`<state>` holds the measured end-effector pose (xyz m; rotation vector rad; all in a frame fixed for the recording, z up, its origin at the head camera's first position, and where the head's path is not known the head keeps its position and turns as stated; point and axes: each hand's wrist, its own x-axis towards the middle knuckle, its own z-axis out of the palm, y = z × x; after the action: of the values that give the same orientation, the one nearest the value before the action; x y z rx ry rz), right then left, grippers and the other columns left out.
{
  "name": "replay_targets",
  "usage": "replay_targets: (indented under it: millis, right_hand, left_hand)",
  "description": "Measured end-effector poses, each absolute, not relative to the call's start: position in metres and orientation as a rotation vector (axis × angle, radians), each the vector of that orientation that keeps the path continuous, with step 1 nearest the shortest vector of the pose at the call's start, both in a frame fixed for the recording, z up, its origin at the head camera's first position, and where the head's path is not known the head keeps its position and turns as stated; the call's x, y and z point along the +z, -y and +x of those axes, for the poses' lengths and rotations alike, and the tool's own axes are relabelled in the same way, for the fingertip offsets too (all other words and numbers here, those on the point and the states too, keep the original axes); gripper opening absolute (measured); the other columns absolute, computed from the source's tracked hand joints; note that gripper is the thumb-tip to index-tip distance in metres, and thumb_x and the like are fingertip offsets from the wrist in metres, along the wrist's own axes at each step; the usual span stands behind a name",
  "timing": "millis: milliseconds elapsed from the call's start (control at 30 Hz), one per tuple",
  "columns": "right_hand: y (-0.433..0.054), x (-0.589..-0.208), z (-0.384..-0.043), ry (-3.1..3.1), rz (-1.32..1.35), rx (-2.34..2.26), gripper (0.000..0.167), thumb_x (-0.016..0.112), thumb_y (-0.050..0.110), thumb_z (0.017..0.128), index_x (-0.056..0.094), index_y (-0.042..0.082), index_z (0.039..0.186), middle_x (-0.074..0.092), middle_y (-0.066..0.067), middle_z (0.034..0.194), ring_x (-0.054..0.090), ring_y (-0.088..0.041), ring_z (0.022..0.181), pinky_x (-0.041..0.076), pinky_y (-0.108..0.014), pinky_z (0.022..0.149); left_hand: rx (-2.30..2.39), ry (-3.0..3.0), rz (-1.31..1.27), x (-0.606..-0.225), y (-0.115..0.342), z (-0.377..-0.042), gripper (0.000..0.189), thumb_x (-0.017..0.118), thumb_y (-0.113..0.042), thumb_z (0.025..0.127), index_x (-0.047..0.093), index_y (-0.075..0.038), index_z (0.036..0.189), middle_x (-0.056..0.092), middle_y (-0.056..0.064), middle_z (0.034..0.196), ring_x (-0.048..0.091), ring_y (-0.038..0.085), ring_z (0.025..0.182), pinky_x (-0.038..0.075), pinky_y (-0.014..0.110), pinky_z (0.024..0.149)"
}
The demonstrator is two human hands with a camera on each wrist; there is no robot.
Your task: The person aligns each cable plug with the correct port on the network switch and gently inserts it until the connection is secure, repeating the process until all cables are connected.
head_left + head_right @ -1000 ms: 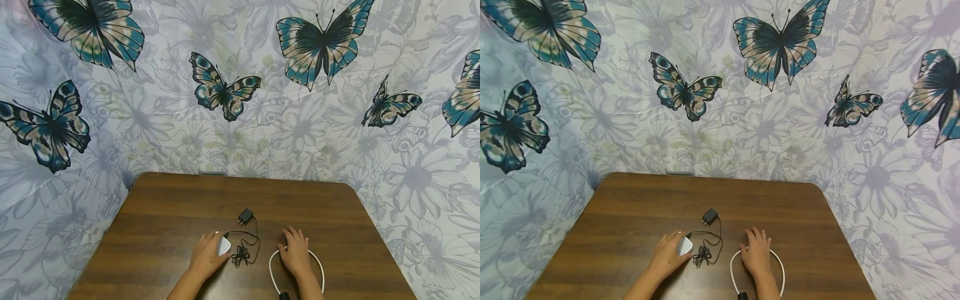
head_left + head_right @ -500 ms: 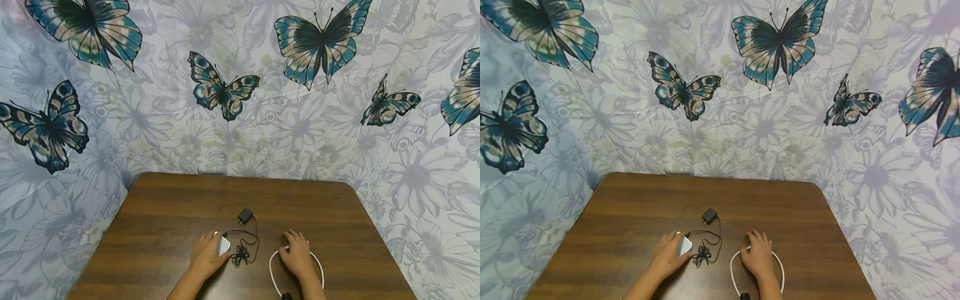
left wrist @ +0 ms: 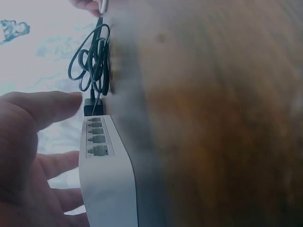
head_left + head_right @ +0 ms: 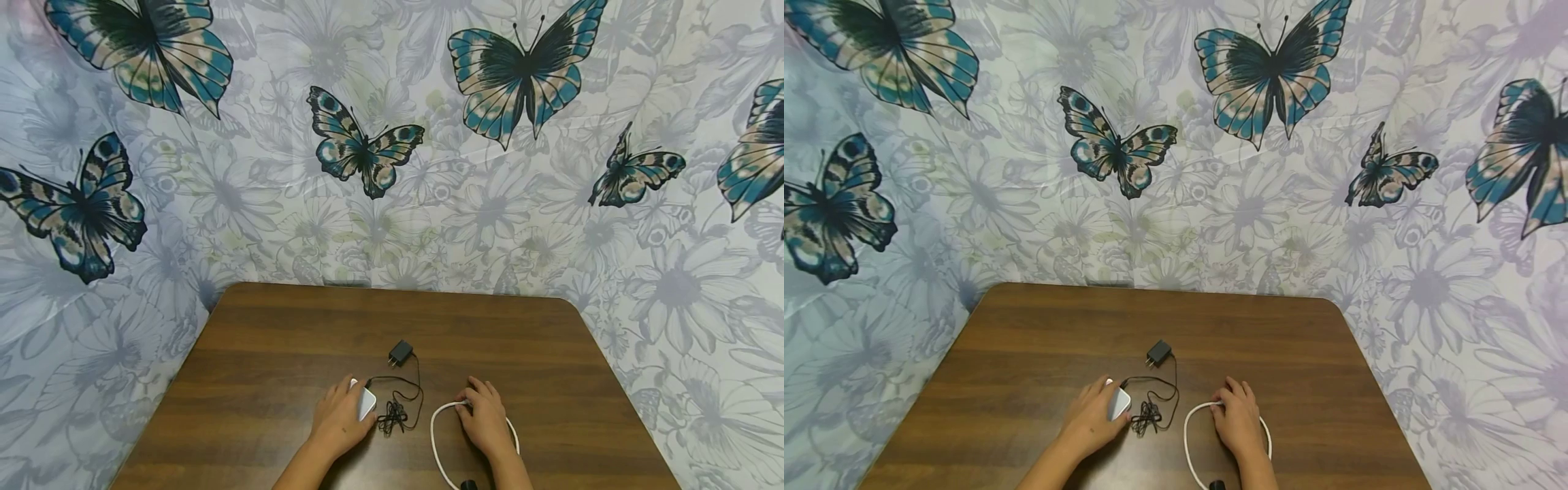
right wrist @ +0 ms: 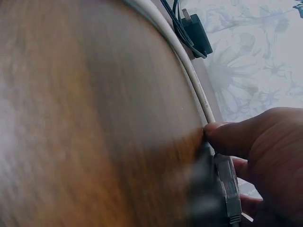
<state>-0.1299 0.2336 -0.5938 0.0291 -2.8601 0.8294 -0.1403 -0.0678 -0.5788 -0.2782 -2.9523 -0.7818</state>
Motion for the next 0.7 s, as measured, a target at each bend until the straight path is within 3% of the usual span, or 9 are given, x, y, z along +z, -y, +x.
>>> replay_targets:
  millis: [200, 400, 700]
  right_hand:
    - [-0.232, -0.595, -0.130, 2.794, 0.082, 0.785, 0.015, 0.076, 0.009, 0.085, 0.066, 0.019, 0.084, 0.064, -0.015, 0.124, 0.052, -0.046, 0.119, 0.042, -0.068, 0.090]
    - [-0.230, -0.597, -0.130, 2.780, 0.060, 0.751, 0.012, 0.072, 0.010, 0.088, 0.063, 0.017, 0.087, 0.066, -0.007, 0.109, 0.055, -0.040, 0.110, 0.044, -0.061, 0.084]
    - [-0.226, -0.594, -0.130, 2.731, 0.072, 0.777, 0.010, 0.068, 0.006, 0.091, 0.061, 0.013, 0.092, 0.064, -0.004, 0.095, 0.058, -0.035, 0.101, 0.045, -0.056, 0.077]
  left_hand:
    - [-0.799, 2.904, -0.309, -0.574, 0.067, -0.139, 0.061, 0.078, -0.041, 0.081, 0.060, -0.019, 0.136, 0.048, 0.016, 0.148, 0.047, 0.038, 0.131, 0.040, 0.067, 0.097]
    - [-0.873, 2.790, -0.459, -0.562, 0.062, -0.136, 0.053, 0.076, -0.039, 0.085, 0.062, -0.020, 0.133, 0.048, 0.010, 0.148, 0.041, 0.036, 0.136, 0.035, 0.067, 0.102]
    - [-0.979, 2.717, -0.617, -0.557, 0.057, -0.132, 0.042, 0.075, -0.033, 0.088, 0.066, -0.018, 0.125, 0.066, -0.002, 0.126, 0.053, 0.026, 0.123, 0.043, 0.057, 0.099]
